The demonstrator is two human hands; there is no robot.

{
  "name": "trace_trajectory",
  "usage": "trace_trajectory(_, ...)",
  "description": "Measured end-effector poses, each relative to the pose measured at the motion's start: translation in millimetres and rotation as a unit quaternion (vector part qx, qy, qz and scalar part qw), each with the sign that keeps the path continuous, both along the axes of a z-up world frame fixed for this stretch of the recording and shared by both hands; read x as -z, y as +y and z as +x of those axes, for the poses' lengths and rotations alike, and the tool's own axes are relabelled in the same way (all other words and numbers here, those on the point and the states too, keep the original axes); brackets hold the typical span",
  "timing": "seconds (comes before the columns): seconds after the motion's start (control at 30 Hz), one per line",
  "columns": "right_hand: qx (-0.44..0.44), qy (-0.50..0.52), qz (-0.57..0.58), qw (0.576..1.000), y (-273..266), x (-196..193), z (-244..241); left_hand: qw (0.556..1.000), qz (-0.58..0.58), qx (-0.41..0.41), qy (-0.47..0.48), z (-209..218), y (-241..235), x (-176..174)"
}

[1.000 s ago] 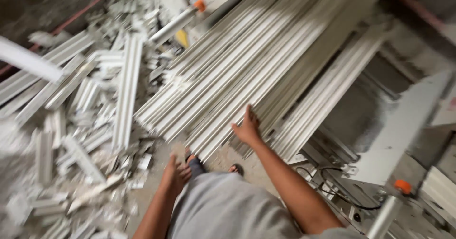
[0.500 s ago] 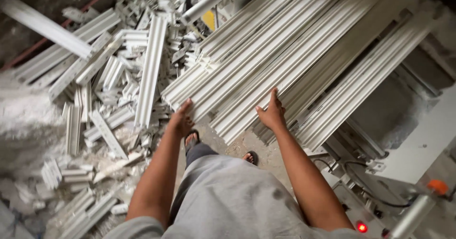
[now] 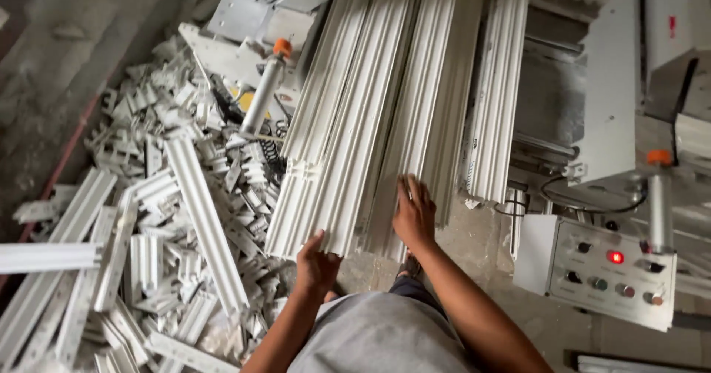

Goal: Measuring and inspecting UPVC window profiles at a fabrication station.

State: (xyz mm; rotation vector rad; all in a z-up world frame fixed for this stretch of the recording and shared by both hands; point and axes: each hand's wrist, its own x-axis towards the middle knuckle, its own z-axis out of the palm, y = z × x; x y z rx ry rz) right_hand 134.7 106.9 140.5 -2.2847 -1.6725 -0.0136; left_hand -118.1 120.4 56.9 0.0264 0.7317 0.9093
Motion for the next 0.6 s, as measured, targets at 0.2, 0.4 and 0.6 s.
trace_trajectory(0.2, 0.074, 0.095, -0.031, 0.992, 23, -7, -5, 0.989, 0.069, 0.117, 0.053, 7, 40, -183)
trace_trajectory(0.4, 0.066, 0.132, -0.299, 0.943, 47, -65, -11, 0.993, 0.069, 0.075, 0.055, 31, 93, -279)
trace_trajectory(0.6, 0.071, 0.133, -0.285, 0.947, 49, -41, -3, 0.985, 0.088, 0.117, 0.086, 49, 114, -378)
